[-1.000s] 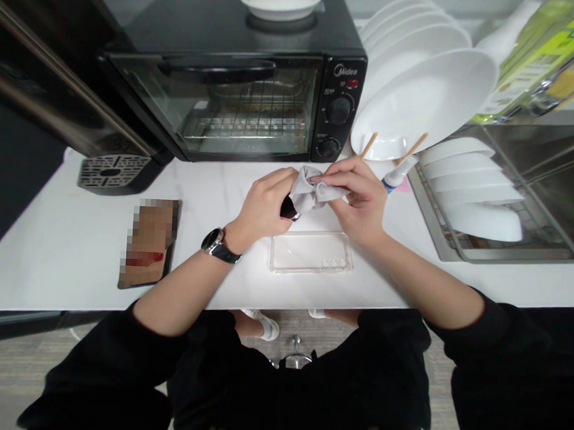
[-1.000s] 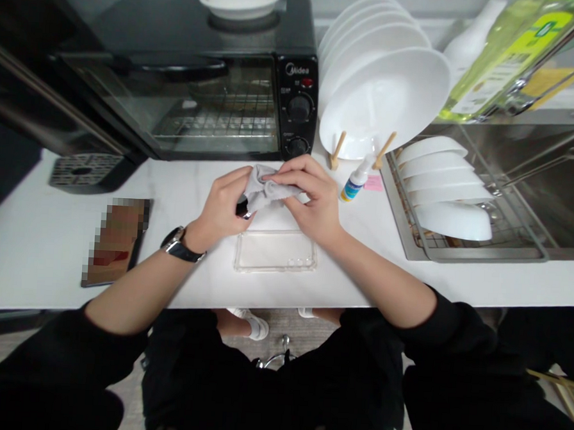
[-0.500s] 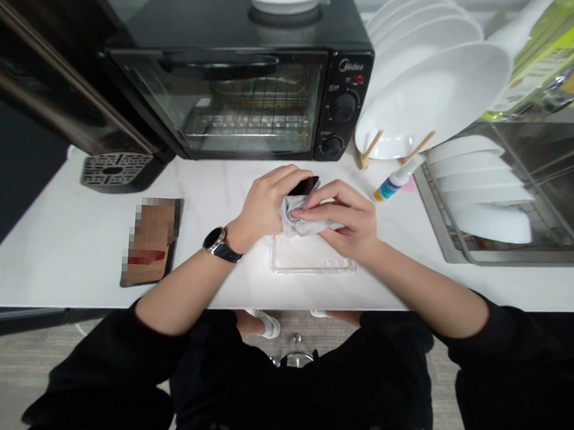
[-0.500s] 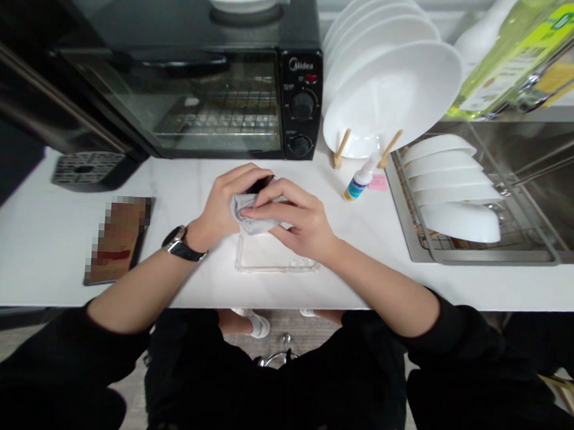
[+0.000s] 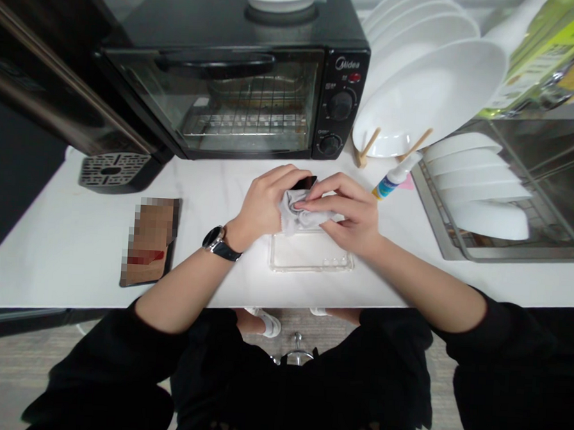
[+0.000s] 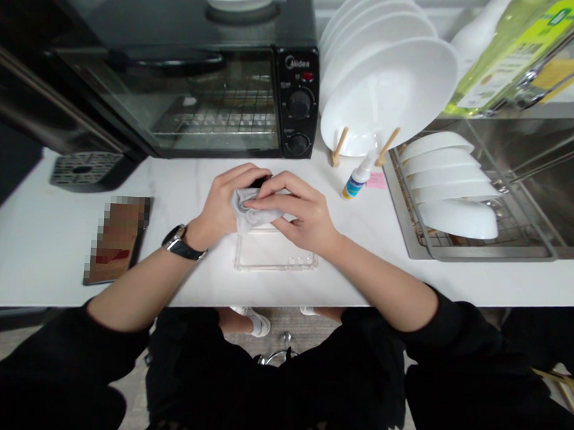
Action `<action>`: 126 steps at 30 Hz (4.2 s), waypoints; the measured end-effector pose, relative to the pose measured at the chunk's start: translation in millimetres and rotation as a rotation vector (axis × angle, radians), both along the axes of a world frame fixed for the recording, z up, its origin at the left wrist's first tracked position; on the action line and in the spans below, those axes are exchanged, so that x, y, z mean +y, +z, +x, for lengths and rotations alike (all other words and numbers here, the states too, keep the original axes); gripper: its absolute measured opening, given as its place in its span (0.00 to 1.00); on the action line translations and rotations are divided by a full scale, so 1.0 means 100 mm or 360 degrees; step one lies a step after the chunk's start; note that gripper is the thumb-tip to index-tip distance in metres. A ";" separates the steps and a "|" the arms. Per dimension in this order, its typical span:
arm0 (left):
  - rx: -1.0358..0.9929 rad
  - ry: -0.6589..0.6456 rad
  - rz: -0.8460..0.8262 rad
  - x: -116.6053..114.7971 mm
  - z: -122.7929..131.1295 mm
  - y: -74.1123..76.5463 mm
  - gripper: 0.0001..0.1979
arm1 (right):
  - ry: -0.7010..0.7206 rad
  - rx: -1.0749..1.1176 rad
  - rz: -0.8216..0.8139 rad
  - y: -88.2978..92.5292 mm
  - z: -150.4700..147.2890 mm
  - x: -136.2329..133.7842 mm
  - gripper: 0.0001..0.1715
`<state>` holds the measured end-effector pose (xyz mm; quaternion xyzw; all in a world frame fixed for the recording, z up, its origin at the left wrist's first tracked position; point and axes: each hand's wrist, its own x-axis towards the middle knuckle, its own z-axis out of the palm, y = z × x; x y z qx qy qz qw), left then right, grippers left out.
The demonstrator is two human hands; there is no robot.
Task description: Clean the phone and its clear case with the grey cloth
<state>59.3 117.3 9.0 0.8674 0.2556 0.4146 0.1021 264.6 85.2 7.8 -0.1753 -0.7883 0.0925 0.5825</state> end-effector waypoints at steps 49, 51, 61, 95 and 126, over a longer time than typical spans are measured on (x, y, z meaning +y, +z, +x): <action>0.0033 -0.0022 0.0338 0.04 -0.02 -0.05 0.08 | -0.0162 0.0303 -0.0279 -0.01 0.03 0.10 0.08; 0.0052 0.0000 0.0321 0.04 -0.02 -0.06 0.09 | -0.0156 0.0300 -0.0269 0.00 0.03 0.08 0.08; 0.0016 -0.0035 0.0084 -0.01 0.00 0.01 0.18 | 0.0035 -0.0025 -0.0060 0.01 -0.04 -0.08 0.12; 0.0017 0.0029 0.0182 0.03 0.00 -0.05 0.12 | -0.0020 0.0107 -0.0226 -0.01 0.02 0.04 0.11; -0.0022 -0.0037 0.0348 0.08 -0.02 -0.09 0.09 | -0.0015 0.0309 -0.0446 -0.07 0.09 0.19 0.09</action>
